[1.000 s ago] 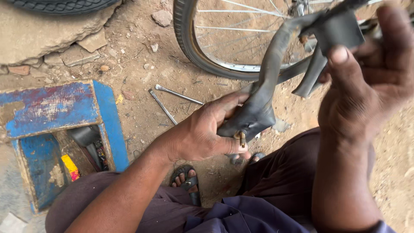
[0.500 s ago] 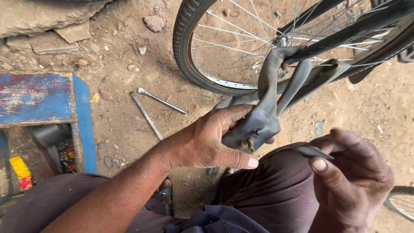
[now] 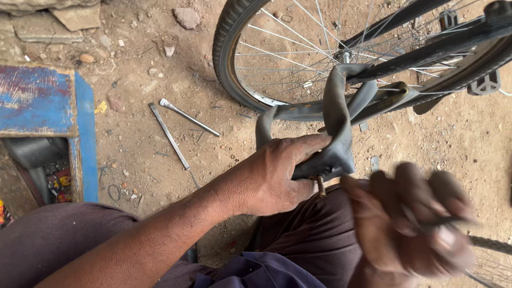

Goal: The person applies glue to a bicycle inner tube and a patch, then presses the patch onto the tube. They use a wrench to tighten the valve stem nut on the inner tube.

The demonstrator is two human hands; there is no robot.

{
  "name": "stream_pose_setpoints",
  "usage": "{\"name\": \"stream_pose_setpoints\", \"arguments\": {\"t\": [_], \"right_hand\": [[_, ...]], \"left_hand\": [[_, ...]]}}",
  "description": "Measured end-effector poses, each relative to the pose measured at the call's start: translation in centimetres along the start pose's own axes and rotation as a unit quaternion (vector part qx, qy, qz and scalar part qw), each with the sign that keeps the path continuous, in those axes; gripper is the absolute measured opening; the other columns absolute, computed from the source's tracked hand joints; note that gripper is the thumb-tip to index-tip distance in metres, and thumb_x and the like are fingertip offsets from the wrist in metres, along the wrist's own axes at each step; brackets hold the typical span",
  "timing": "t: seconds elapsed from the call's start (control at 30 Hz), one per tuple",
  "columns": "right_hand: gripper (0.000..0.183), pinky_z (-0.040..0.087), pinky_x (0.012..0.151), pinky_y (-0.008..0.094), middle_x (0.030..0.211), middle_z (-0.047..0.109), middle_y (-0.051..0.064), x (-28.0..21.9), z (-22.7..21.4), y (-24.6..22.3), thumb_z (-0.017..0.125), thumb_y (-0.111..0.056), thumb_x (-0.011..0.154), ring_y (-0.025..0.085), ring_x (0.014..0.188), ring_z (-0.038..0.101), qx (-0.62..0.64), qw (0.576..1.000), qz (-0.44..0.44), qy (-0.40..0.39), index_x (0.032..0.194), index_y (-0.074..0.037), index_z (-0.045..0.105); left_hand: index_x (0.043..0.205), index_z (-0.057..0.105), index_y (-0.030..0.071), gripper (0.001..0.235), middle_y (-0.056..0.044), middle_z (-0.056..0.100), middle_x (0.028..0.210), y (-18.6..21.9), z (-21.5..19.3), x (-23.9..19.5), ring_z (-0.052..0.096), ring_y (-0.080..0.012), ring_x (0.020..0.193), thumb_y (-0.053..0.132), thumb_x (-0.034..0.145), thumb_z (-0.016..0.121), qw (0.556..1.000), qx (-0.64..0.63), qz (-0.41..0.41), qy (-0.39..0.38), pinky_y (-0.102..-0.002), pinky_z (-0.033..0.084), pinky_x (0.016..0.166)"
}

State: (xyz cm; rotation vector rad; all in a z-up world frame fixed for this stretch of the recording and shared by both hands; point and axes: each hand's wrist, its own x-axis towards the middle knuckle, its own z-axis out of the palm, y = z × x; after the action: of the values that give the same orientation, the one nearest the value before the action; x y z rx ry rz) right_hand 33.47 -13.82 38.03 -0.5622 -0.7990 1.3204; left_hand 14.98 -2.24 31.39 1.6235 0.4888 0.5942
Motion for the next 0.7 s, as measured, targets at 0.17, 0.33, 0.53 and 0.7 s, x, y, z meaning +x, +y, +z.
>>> {"name": "stream_pose_setpoints", "arguments": {"t": [0.17,0.33,0.53,0.7], "right_hand": [[0.009,0.04,0.103,0.046,0.089,0.062,-0.001,1.2,0.7,1.2,0.071,-0.008,0.1,0.01,0.084,0.06,0.006,1.0,-0.005,0.005,0.105,-0.015,0.072],[0.018,0.041,0.114,0.054,0.093,0.066,0.0,1.4,0.4,0.6,0.07,-0.006,0.096,0.011,0.09,0.063,0.005,0.998,-0.016,-0.056,0.11,-0.015,0.075],[0.025,0.04,0.109,0.054,0.104,0.064,0.009,0.6,-0.8,1.1,0.069,-0.003,0.096,0.018,0.09,0.06,-0.051,0.998,-0.022,0.014,0.12,-0.01,0.067],[0.037,0.052,0.099,0.051,0.115,0.073,0.018,-0.9,-3.3,-1.2,0.071,0.007,0.099,0.025,0.104,0.072,-0.159,0.984,-0.078,0.003,0.134,-0.003,0.068]], "left_hand": [[0.15,0.039,0.003,0.073,-0.013,0.076,0.107,0.5,-0.1,0.1,0.074,-0.0193,0.104,0.017,0.086,0.071,0.999,-0.004,-0.031,-0.023,-0.035,0.052,0.105],[0.147,0.048,0.001,0.064,-0.012,0.075,0.116,-0.5,-0.2,-0.2,0.074,-0.0169,0.112,0.02,0.091,0.071,0.998,-0.068,0.016,-0.007,-0.035,0.058,0.104],[0.153,0.034,-0.004,0.077,-0.017,0.076,0.121,-1.3,0.2,0.1,0.072,-0.0209,0.12,0.015,0.088,0.072,1.0,-0.012,0.022,-0.001,-0.047,0.02,0.124],[0.149,0.043,-0.005,0.069,-0.022,0.068,0.134,-1.2,-1.1,-0.5,0.068,-0.0271,0.129,0.012,0.09,0.073,0.988,-0.146,0.041,-0.015,-0.04,0.048,0.116]]}}
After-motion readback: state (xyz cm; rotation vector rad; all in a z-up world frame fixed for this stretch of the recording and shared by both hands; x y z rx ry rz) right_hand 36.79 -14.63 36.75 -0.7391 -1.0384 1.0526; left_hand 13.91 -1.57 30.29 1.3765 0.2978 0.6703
